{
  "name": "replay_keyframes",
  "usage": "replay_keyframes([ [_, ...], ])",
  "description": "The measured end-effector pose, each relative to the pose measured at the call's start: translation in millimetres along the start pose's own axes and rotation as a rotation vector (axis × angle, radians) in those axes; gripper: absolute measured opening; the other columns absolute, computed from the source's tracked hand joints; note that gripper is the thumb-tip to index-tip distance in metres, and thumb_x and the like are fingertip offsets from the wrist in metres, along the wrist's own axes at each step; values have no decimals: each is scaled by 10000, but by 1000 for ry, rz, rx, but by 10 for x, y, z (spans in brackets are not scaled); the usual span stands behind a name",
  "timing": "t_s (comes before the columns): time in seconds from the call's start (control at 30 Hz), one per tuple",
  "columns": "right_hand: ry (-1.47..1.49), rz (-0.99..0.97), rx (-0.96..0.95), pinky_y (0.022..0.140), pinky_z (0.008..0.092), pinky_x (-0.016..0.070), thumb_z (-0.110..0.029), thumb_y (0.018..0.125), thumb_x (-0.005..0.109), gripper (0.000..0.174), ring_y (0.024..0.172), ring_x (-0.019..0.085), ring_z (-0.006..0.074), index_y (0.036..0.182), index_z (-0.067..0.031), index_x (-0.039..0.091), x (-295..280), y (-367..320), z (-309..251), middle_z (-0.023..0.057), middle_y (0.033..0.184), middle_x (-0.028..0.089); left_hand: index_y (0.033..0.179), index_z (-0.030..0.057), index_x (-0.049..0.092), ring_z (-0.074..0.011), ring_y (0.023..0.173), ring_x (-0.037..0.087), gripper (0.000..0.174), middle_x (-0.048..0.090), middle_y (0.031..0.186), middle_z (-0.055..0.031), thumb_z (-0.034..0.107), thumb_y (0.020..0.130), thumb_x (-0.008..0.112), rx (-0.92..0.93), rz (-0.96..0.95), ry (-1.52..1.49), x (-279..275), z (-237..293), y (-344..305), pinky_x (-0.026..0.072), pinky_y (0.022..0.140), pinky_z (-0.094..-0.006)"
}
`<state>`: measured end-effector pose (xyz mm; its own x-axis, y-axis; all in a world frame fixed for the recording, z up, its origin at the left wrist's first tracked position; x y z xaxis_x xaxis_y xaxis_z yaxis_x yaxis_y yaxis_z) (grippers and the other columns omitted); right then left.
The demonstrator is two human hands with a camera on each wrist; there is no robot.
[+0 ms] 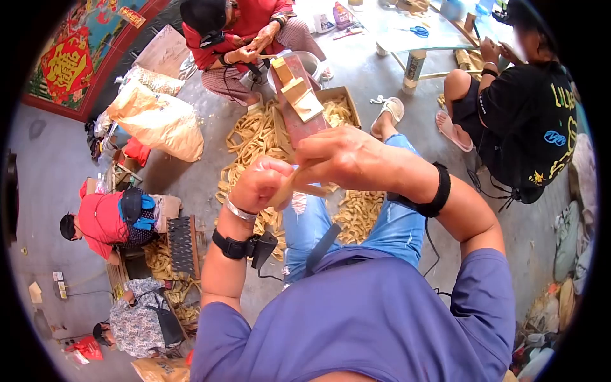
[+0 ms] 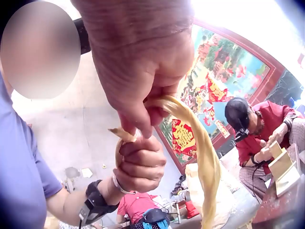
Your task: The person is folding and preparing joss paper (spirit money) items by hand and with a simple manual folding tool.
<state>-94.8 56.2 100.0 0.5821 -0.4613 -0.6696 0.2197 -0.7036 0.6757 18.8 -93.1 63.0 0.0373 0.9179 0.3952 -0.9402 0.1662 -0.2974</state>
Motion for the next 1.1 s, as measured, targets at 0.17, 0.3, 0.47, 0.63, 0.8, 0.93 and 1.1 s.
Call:
replay_keyframes([
  [0.17,56,130,133,661,318,505,-71,726,687,165,770,601,238,891,-68,680,81,-226,34,62,873,561,946,-5,600,-124,465,507,139,555,611,-30,103,859,590,21,-176,-559,-225,-376,172,439,470,-235],
  [0.3,197,389,353,723,322,502,-107,783,711,97,846,622,232,819,-41,649,92,-317,151,82,944,591,1190,25,485,-128,844,591,526,612,902,-55,-90,724,699,431,214,-279,53,-217,143,483,759,-235],
  [0.47,426,393,515,716,302,498,-98,771,726,130,838,631,197,786,-15,627,281,-434,207,89,961,644,1115,34,555,-135,837,612,427,629,892,-53,-114,728,660,599,620,346,195,-230,218,496,764,-269],
  [0.63,909,677,779,692,225,488,47,724,685,122,807,597,88,794,14,590,506,-591,257,56,877,620,1114,40,579,-128,834,620,415,647,925,-69,-82,726,662,696,685,689,314,-248,213,497,752,-271],
  [0.8,934,744,915,668,230,502,51,720,647,256,827,623,100,967,12,593,476,-568,238,61,886,646,1202,-11,521,-141,967,608,356,635,1057,-95,-82,853,500,604,426,135,290,-311,234,470,882,-273],
  [0.93,1022,581,1020,573,203,493,-32,791,702,337,777,643,103,1103,5,583,419,-584,153,59,898,677,1155,-21,554,-147,1026,602,284,639,1081,-96,-84,889,474,657,489,316,257,-322,228,453,921,-265],
  [1.1,830,756,962,575,208,498,-29,796,691,231,781,643,103,1000,-11,584,496,-618,207,46,917,656,1149,-17,569,-147,982,616,309,645,1076,-97,-96,850,554,704,445,463,361,-290,285,473,895,-274],
])
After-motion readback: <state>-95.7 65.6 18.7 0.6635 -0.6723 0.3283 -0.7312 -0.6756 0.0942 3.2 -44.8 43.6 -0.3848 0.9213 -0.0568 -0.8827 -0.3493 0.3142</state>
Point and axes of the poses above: each hand's wrist, its own y-axis towards the middle knuckle, its own x-axis out of the palm, z = x × y, the point moved 3 cm from there along y, towards the middle knuckle
